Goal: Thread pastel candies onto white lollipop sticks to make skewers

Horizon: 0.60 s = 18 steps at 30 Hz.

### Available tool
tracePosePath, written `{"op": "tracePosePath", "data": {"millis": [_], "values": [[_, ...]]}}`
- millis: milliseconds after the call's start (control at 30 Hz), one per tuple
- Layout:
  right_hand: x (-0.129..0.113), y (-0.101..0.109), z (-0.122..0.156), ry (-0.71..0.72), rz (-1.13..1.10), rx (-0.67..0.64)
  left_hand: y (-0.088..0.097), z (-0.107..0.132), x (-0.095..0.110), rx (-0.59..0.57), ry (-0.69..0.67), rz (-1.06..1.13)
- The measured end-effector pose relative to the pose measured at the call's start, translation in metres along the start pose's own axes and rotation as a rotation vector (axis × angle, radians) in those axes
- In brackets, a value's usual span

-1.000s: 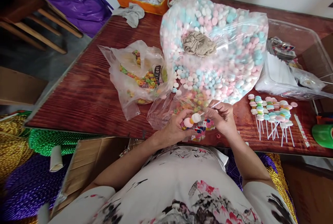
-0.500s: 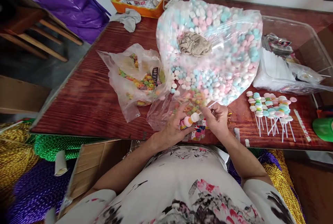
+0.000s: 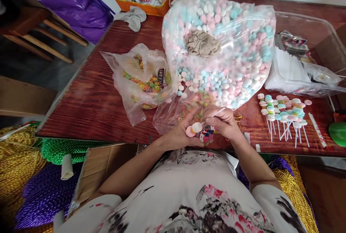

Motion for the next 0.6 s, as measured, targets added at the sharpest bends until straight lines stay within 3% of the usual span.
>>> {"op": "tracePosePath", "data": {"millis": [67,133,300,467,600], "values": [[0.001,-0.004,-0.003,-0.057,-0.016,-0.051,-0.001,-0.002,0.0,0.004,-0.025,0.018],[0.004,-0.01,-0.003,-0.117,0.034,-0.014,-0.002,-0.005,-0.001,0.043,-0.031,0.008],[0.02,-0.014,0.01,-0.256,0.107,0.282,0.0,-0.006,0.002,0.128,-0.039,0.045],[0.035,-0.003,0.023,-0.271,-0.123,0.513,0.012,0.011,-0.005,0.0,0.065,0.19],[0.022,0.005,0.017,-0.097,-0.157,0.442,0.003,0.017,-0.024,-0.213,0.28,0.267]]}}
Point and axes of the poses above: each hand's wrist, its own z-axis away from the middle knuckle, its own y-axis out of the back of the hand, x = y × z, the point moved 3 cm from there along -z, towards the middle knuckle, and after that the axes turned 7 degrees about y, right-handed, at the moved point
